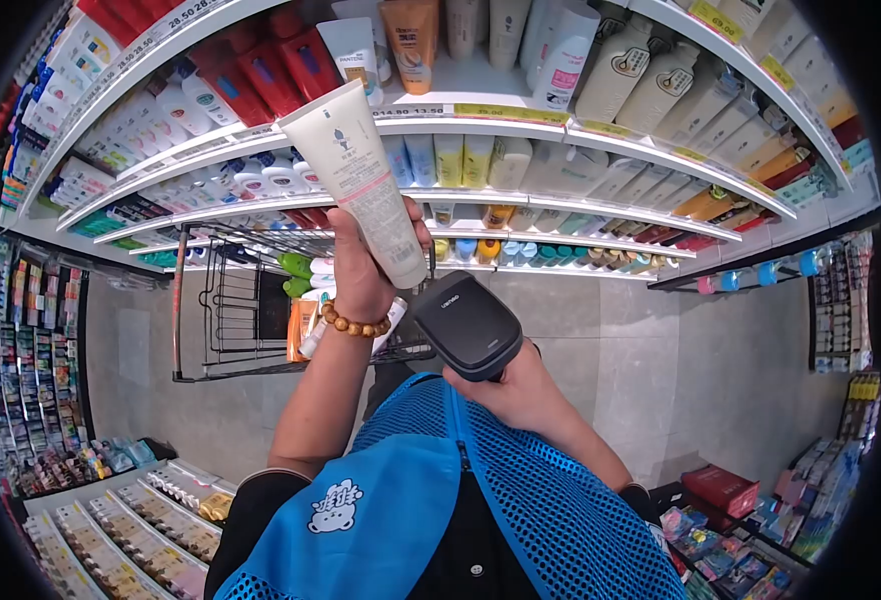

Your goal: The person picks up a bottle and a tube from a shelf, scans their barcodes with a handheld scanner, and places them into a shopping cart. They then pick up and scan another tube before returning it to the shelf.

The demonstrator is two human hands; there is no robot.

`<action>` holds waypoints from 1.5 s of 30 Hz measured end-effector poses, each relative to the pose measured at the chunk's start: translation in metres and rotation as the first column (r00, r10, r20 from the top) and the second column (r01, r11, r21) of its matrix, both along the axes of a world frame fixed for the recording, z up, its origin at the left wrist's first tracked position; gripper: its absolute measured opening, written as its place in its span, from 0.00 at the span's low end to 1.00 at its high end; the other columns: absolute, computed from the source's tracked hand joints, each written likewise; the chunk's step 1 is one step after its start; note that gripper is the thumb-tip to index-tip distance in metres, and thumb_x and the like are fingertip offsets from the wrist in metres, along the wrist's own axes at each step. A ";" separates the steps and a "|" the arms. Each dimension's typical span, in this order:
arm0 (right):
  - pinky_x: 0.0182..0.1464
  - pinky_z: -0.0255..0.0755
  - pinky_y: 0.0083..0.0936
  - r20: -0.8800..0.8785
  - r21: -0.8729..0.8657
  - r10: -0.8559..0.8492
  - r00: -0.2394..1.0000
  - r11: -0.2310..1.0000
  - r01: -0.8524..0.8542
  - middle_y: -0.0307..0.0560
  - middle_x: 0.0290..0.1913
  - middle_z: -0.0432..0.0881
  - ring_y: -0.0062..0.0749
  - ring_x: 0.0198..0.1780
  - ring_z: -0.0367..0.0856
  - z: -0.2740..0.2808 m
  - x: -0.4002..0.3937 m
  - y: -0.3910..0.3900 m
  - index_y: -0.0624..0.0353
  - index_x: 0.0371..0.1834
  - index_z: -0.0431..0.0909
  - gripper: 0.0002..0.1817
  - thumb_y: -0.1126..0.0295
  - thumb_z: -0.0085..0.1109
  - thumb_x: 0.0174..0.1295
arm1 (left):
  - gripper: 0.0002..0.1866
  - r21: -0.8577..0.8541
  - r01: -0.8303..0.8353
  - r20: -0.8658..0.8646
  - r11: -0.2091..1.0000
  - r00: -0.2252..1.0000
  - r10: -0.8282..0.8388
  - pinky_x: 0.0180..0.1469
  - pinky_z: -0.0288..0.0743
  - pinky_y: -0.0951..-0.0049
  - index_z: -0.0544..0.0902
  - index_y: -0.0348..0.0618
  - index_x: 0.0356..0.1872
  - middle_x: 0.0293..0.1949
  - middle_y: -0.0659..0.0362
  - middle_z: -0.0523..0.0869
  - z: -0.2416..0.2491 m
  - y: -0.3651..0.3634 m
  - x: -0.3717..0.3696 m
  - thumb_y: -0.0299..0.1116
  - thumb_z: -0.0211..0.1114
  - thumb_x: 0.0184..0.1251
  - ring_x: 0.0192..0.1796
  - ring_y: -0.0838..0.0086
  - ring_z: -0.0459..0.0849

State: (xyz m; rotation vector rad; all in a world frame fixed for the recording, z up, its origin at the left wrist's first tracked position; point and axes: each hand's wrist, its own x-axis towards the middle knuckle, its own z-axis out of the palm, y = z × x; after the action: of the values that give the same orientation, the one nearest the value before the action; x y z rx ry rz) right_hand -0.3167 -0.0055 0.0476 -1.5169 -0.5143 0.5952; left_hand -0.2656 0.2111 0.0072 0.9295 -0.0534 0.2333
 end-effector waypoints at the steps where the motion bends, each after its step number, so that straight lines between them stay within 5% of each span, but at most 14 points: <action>1: 0.46 0.77 0.28 -0.002 0.003 -0.002 1.000 1.000 0.002 0.47 0.39 0.86 0.30 0.41 0.85 0.000 0.000 -0.001 0.63 0.43 0.81 0.13 0.70 0.69 0.59 | 0.44 0.003 0.002 -0.002 1.000 1.000 -0.002 0.42 0.80 0.70 0.76 0.41 0.52 0.42 0.58 0.81 -0.002 0.000 0.000 0.77 0.43 0.65 0.40 0.72 0.84; 4: 0.45 0.77 0.28 0.017 0.012 -0.004 1.000 1.000 0.004 0.48 0.39 0.86 0.30 0.41 0.85 0.003 0.001 -0.002 0.63 0.43 0.81 0.12 0.70 0.69 0.59 | 0.44 0.001 0.029 -0.020 1.000 0.999 -0.029 0.43 0.79 0.71 0.76 0.40 0.53 0.42 0.57 0.82 -0.007 -0.001 0.001 0.77 0.43 0.65 0.40 0.72 0.84; 6: 0.40 0.75 0.24 0.053 -0.005 -0.022 0.998 1.000 0.022 0.41 0.33 0.83 0.21 0.35 0.79 0.006 0.001 -0.002 0.64 0.42 0.79 0.12 0.72 0.70 0.58 | 0.44 0.016 0.010 -0.013 1.000 1.000 -0.010 0.42 0.79 0.71 0.76 0.39 0.53 0.42 0.56 0.82 -0.005 -0.004 0.001 0.76 0.43 0.66 0.39 0.71 0.84; 15: 0.35 0.74 0.21 0.098 0.037 -0.086 0.991 0.996 0.082 0.40 0.28 0.82 0.19 0.31 0.79 0.004 0.001 0.000 0.63 0.39 0.79 0.09 0.72 0.69 0.59 | 0.43 0.043 0.020 -0.010 0.999 1.000 -0.019 0.39 0.79 0.71 0.76 0.39 0.53 0.42 0.55 0.82 -0.001 -0.007 0.004 0.75 0.45 0.66 0.39 0.70 0.84; 22: 0.38 0.76 0.22 0.027 0.040 -0.055 0.998 0.998 0.054 0.40 0.34 0.85 0.19 0.35 0.82 -0.004 -0.001 0.008 0.63 0.44 0.80 0.11 0.73 0.68 0.61 | 0.43 0.003 0.054 -0.027 0.999 0.998 -0.054 0.42 0.80 0.70 0.75 0.40 0.56 0.44 0.56 0.82 -0.005 0.003 0.000 0.75 0.42 0.66 0.40 0.71 0.85; 24: 0.46 0.77 0.27 0.002 0.144 -0.219 0.976 0.966 0.217 0.47 0.39 0.86 0.28 0.42 0.84 -0.021 -0.003 0.014 0.64 0.43 0.81 0.13 0.70 0.71 0.59 | 0.42 -0.084 0.086 -0.016 0.993 0.996 -0.088 0.45 0.81 0.67 0.74 0.41 0.57 0.45 0.55 0.82 -0.003 0.002 -0.003 0.73 0.38 0.70 0.42 0.69 0.85; 31: 0.43 0.76 0.23 -0.009 0.139 -0.354 0.935 0.926 0.352 0.41 0.37 0.84 0.22 0.39 0.81 -0.038 0.004 0.024 0.63 0.42 0.79 0.17 0.66 0.76 0.56 | 0.35 -0.264 0.117 -0.018 0.958 0.992 -0.126 0.54 0.78 0.62 0.72 0.39 0.63 0.53 0.50 0.82 0.006 -0.020 -0.018 0.60 0.33 0.80 0.50 0.63 0.83; 39: 0.43 0.75 0.21 -0.062 0.057 -0.378 0.924 0.923 0.381 0.39 0.41 0.83 0.20 0.41 0.79 -0.042 0.004 0.020 0.62 0.50 0.79 0.21 0.70 0.76 0.56 | 0.28 -0.318 0.113 -0.071 0.941 0.987 -0.142 0.65 0.73 0.59 0.65 0.42 0.68 0.61 0.50 0.76 0.013 -0.044 -0.029 0.53 0.44 0.80 0.63 0.60 0.78; 42: 0.43 0.75 0.21 -0.126 0.192 -0.448 0.885 0.864 0.465 0.42 0.43 0.83 0.19 0.41 0.79 -0.056 0.007 0.016 0.63 0.56 0.76 0.24 0.73 0.74 0.56 | 0.32 -0.122 0.169 -0.001 0.978 0.985 -0.170 0.63 0.76 0.57 0.61 0.43 0.69 0.58 0.51 0.76 0.022 -0.047 -0.031 0.47 0.61 0.73 0.62 0.58 0.79; 45: 0.41 0.76 0.21 -0.319 0.322 -0.392 0.863 0.811 0.488 0.47 0.46 0.82 0.22 0.40 0.80 -0.058 0.005 0.005 0.64 0.62 0.71 0.27 0.74 0.69 0.60 | 0.34 0.078 0.191 0.034 0.979 0.980 -0.194 0.61 0.76 0.57 0.63 0.44 0.69 0.57 0.52 0.76 0.024 -0.037 -0.024 0.48 0.65 0.70 0.60 0.59 0.79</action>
State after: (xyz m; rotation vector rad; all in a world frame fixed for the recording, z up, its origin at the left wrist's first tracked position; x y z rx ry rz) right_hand -0.3112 -0.0002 -0.0104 -1.1026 -0.0682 0.2738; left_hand -0.2900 0.1740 0.0316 0.9865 -0.1901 0.0710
